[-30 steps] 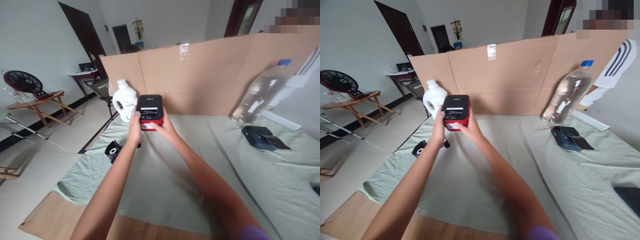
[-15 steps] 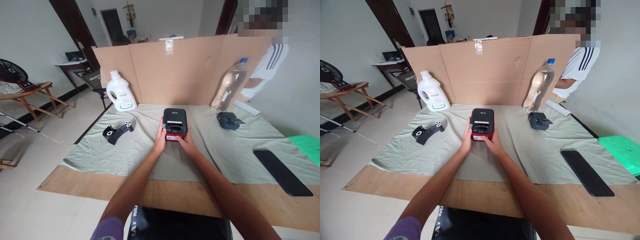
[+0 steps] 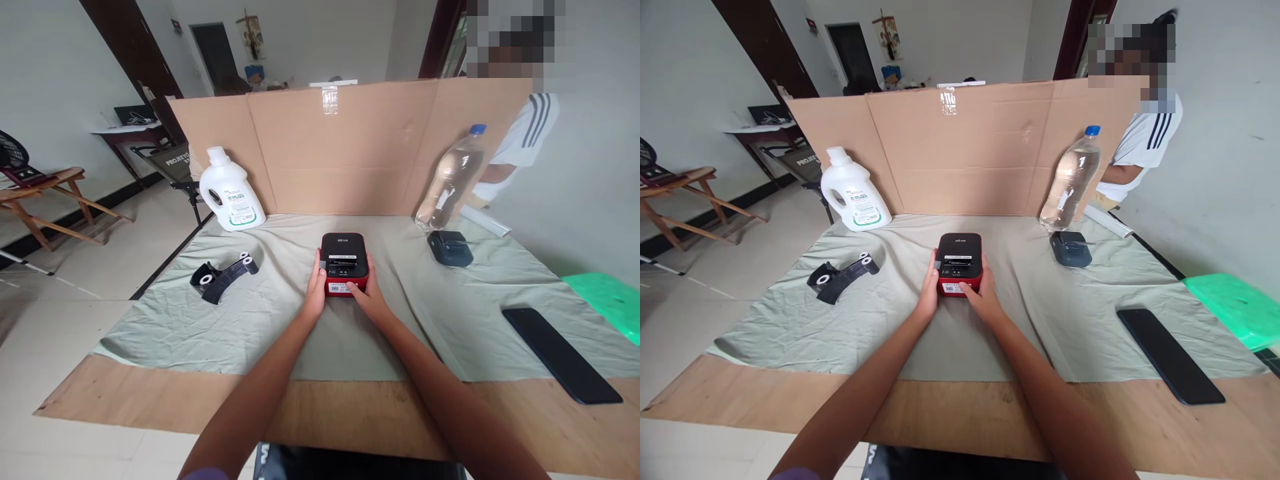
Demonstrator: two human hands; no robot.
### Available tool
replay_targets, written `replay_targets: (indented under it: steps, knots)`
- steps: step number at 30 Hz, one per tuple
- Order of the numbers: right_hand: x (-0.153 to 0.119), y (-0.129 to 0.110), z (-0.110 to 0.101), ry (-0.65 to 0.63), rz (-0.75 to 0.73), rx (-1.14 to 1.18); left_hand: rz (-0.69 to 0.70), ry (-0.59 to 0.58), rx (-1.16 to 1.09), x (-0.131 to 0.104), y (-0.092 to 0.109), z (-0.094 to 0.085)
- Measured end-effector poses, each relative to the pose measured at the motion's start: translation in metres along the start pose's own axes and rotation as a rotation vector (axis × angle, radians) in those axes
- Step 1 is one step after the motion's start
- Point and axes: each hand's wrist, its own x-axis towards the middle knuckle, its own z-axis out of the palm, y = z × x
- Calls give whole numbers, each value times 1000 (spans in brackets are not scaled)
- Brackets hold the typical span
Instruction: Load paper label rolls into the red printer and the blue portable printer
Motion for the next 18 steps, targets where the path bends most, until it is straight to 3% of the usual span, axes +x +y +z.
replay_targets:
  steps: [18]
  knots:
    - [0,5,-2,-19,-26,-5,-30,-15,19,-12,12,0]
